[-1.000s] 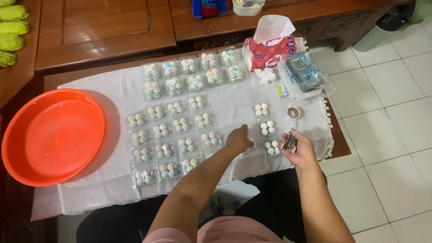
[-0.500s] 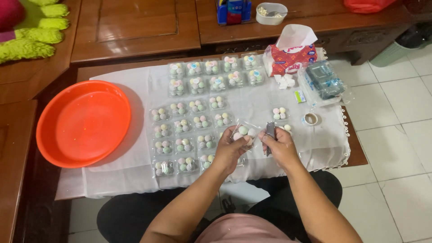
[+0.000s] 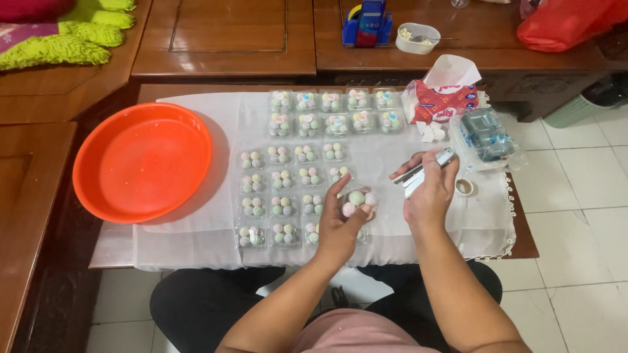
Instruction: Sealing small plastic containers of candies using a stapler and applying stickers
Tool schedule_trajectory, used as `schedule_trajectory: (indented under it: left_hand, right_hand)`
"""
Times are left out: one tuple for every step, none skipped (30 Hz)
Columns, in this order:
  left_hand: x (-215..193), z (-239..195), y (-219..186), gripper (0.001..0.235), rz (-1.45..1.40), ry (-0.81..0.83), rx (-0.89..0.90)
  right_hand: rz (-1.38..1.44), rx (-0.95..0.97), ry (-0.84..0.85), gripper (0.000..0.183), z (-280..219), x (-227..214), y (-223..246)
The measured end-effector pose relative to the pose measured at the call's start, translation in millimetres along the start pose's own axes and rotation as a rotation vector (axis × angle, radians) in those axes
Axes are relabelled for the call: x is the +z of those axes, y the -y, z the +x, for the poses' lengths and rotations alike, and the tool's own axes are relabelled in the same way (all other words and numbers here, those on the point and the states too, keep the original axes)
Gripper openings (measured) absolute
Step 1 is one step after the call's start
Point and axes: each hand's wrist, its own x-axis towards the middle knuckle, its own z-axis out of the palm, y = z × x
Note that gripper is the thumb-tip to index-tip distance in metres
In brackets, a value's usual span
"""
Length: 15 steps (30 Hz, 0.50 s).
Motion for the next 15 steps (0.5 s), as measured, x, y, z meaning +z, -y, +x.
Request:
schedule_trajectory:
  left_hand:
    - [2.8,-1.5,0.6,0.071,-0.001,0.004,0.000]
    - [5.7,-2.9,1.4,0.075,0.029,0.017,0.031]
    - [8.6,-4.4,2.2,0.080,0.057,0.029,0.063]
    - [10.5,-5.2,1.6,0.080,0.056,0.031,0.063]
    - [12.2,-6.0,1.1,0.074,0.084,0.019,0.080]
    - [13.9,-6.7,0.6,0.068,0.112,0.006,0.097]
    - [15.1,-7.3,0.6,0.068,0.111,0.005,0.096]
    - [16.2,-7.8,0.7,0.066,0.170,0.013,0.122]
    - [17.2,-8.4,0.7,0.065,0.230,0.022,0.148]
    - [16.3,-9.6,1.8,0.065,0.230,0.021,0.146]
    - [15.7,-10.3,2.7,0.062,0.296,0.025,0.209]
    - [15.0,-11.1,3.8,0.060,0.361,0.029,0.272]
    - [15.5,-11.0,4.6,0.060,0.362,0.031,0.270]
    - [16.0,-11.0,5.4,0.057,0.413,0.037,0.323]
    - [17.0,-10.4,6.2,0.053,0.462,0.043,0.379]
  right_hand:
    - [0.000,-0.004,-0.002,0.014,-3.0,9.6,6.6]
    - [-0.058,-0.115,0.028,0.022,-5.8,19.2,13.2]
    - [-0.117,-0.225,0.059,0.031,-8.7,28.7,19.6]
    - [-0.118,-0.228,0.058,0.031,-9.8,30.2,19.0]
    - [-0.158,-0.308,0.075,0.031,-10.9,31.8,18.3]
    - [-0.199,-0.388,0.093,0.032,-11.9,33.4,17.4]
    - [-0.199,-0.387,0.093,0.032,-10.7,30.7,11.4]
    - [-0.234,-0.435,0.092,0.028,-9.5,27.9,5.4]
    - [-0.269,-0.484,0.090,0.024,-8.4,25.0,-0.6]
    - [-0.269,-0.482,0.088,0.024,-9.3,24.7,-3.7]
    - [-0.284,-0.501,0.063,0.020,-9.8,24.4,-6.6]
    - [-0.298,-0.521,0.037,0.016,-10.2,24.1,-9.5]
    - [-0.299,-0.519,0.035,0.016,-10.4,23.6,-11.2]
    - [-0.304,-0.529,0.012,0.015,-10.6,23.1,-12.9]
    - [-0.309,-0.540,-0.010,0.013,-10.2,22.6,-14.3]
